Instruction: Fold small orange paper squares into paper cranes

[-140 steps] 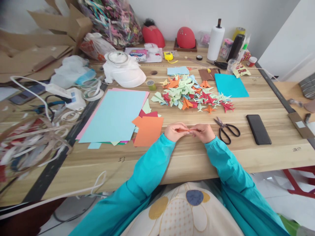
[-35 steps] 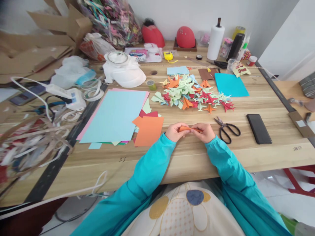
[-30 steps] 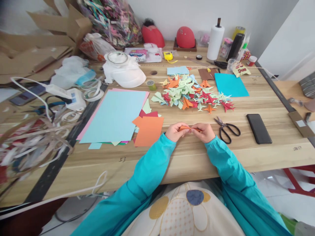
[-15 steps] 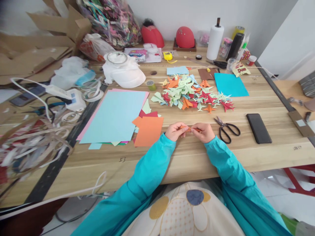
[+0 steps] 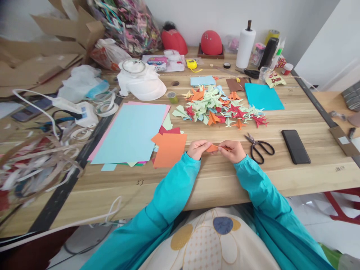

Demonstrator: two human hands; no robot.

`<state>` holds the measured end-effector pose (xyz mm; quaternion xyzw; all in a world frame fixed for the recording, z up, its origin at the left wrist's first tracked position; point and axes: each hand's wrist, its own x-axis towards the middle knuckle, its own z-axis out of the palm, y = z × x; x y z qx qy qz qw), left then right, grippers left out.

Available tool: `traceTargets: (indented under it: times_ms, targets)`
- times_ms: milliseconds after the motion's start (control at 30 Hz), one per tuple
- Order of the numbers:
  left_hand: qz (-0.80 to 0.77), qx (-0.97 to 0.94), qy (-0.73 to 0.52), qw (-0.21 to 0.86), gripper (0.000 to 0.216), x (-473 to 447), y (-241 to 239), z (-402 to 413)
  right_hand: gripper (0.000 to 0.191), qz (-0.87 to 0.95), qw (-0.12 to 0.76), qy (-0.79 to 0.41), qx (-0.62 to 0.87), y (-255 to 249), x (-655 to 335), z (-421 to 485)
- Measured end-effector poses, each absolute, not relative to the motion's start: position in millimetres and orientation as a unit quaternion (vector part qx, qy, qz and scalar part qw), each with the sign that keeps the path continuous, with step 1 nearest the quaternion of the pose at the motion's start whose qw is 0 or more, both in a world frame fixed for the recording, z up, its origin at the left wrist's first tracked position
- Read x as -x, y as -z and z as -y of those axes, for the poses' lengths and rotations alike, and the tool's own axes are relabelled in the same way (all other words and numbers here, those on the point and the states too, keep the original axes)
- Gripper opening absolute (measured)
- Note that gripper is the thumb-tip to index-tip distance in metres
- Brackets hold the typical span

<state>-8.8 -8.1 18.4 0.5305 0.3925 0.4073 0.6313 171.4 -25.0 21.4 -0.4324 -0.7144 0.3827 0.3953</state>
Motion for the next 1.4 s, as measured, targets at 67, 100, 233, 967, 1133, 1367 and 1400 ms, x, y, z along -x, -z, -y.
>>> traceTargets:
  times_ms: [67,100,233,967,1133,1367,1400]
  targets:
    - [-0.385,-0.525,-0.402,0.643,0.042,9.1,-18.6,8.5,0.024,0.708,0.398,-0.391,0.434,-20.0,-171.6,25.2]
    - [-0.384,-0.524,-0.402,0.645,0.044,8.8,-18.3,8.6,0.024,0.704,0.4,-0.394,0.435,-19.2,-171.8,25.2]
    - [-0.383,-0.536,-0.415,0.627,0.044,3.6,-14.3,9.1,0.023,0.696,0.402,-0.404,0.438,-17.1,-172.7,24.8]
    - [-0.384,-0.569,-0.366,0.628,0.048,3.9,-7.4,6.5,0.024,0.628,0.391,-0.507,0.442,-12.6,-168.5,24.2]
    - [-0.419,-0.528,-0.407,0.617,0.043,4.8,-7.0,5.7,0.021,0.552,0.427,-0.558,0.449,-18.4,-169.5,22.2]
    - [-0.437,-0.56,-0.417,0.567,0.043,5.2,-3.3,3.8,0.018,0.509,0.426,-0.584,0.468,-26.6,-168.9,20.5]
    - [-0.438,-0.56,-0.419,0.565,0.042,4.9,-2.6,3.8,0.018,0.504,0.425,-0.587,0.471,-26.3,-168.9,20.3]
